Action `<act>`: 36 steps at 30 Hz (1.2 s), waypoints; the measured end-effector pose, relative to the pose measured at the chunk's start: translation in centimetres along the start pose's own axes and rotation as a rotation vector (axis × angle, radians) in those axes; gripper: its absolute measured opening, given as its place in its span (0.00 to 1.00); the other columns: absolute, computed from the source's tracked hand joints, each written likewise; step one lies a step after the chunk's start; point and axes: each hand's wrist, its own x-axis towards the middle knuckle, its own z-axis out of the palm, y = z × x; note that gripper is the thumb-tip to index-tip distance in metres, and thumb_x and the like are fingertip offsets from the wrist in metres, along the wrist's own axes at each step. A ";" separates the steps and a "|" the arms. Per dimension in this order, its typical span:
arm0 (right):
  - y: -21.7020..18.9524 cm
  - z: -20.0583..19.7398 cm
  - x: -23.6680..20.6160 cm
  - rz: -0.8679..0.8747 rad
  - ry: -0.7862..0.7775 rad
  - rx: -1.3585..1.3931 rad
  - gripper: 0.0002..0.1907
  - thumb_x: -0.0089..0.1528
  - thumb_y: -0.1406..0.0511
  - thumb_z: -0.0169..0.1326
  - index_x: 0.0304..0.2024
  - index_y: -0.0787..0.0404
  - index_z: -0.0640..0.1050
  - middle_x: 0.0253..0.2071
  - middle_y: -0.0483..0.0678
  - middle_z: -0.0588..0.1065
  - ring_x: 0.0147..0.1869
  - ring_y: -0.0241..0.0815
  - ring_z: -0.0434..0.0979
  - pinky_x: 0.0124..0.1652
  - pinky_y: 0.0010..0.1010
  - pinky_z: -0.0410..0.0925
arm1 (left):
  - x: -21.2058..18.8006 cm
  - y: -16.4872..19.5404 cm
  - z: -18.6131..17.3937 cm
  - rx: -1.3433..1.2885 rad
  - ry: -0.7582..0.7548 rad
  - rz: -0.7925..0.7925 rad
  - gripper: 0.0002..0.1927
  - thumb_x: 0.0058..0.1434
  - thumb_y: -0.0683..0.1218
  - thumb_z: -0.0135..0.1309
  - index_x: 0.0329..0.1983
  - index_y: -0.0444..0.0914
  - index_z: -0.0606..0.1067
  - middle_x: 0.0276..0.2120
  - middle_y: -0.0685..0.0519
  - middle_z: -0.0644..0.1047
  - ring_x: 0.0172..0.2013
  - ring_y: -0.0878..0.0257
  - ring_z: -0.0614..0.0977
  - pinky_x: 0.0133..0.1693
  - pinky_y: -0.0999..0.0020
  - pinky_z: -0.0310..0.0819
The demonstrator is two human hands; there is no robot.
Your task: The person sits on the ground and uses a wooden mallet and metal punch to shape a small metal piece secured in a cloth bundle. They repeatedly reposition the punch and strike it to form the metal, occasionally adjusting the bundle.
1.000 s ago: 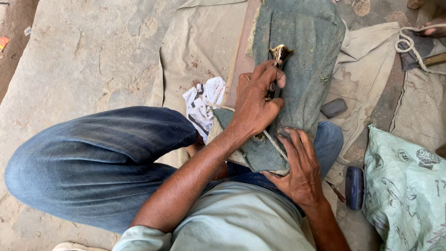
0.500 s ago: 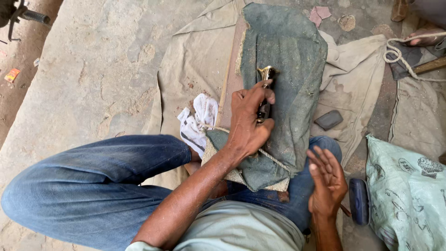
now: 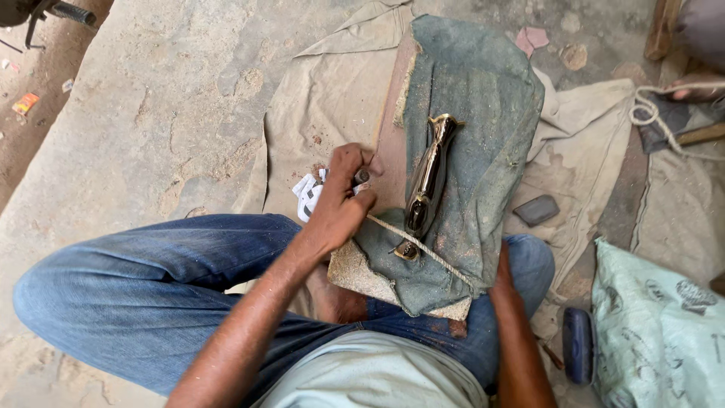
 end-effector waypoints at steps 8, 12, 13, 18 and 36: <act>-0.9 0.8 2.7 -0.082 -0.050 -0.026 0.30 0.61 0.71 0.57 0.66 0.71 0.68 0.59 0.58 0.72 0.60 0.47 0.75 0.55 0.37 0.72 | -1.5 1.2 -1.6 0.332 0.037 0.433 0.14 0.62 0.40 0.62 0.52 0.38 0.79 0.38 0.48 0.79 0.39 0.56 0.83 0.41 0.61 0.78; 3.5 -2.2 0.2 0.006 0.131 -0.071 0.34 0.61 0.70 0.58 0.69 0.71 0.65 0.61 0.58 0.70 0.62 0.47 0.73 0.56 0.37 0.72 | 0.6 2.7 -0.8 0.034 0.050 0.523 0.15 0.67 0.43 0.60 0.56 0.37 0.76 0.42 0.48 0.83 0.41 0.60 0.87 0.42 0.67 0.84; 4.6 -3.2 -0.9 0.022 0.226 -0.070 0.35 0.61 0.70 0.59 0.69 0.71 0.65 0.62 0.58 0.69 0.63 0.47 0.72 0.56 0.38 0.72 | 1.4 2.9 -0.6 -0.090 -0.005 0.376 0.16 0.68 0.43 0.58 0.58 0.36 0.76 0.42 0.49 0.84 0.41 0.62 0.87 0.43 0.69 0.86; 7.5 -5.3 -8.7 0.489 0.555 0.431 0.38 0.60 0.68 0.62 0.71 0.61 0.63 0.54 0.50 0.77 0.56 0.43 0.80 0.54 0.32 0.75 | 5.5 2.7 0.5 -0.406 -0.185 0.281 0.15 0.70 0.42 0.54 0.59 0.35 0.73 0.44 0.50 0.82 0.42 0.66 0.88 0.44 0.69 0.86; 2.6 -17.6 -5.0 0.435 -0.123 0.814 0.30 0.58 0.77 0.62 0.63 0.68 0.73 0.38 0.59 0.73 0.39 0.48 0.75 0.38 0.46 0.75 | 5.1 2.2 3.1 -0.236 -0.152 0.411 0.21 0.66 0.37 0.61 0.62 0.37 0.76 0.39 0.53 0.79 0.38 0.71 0.79 0.41 0.73 0.78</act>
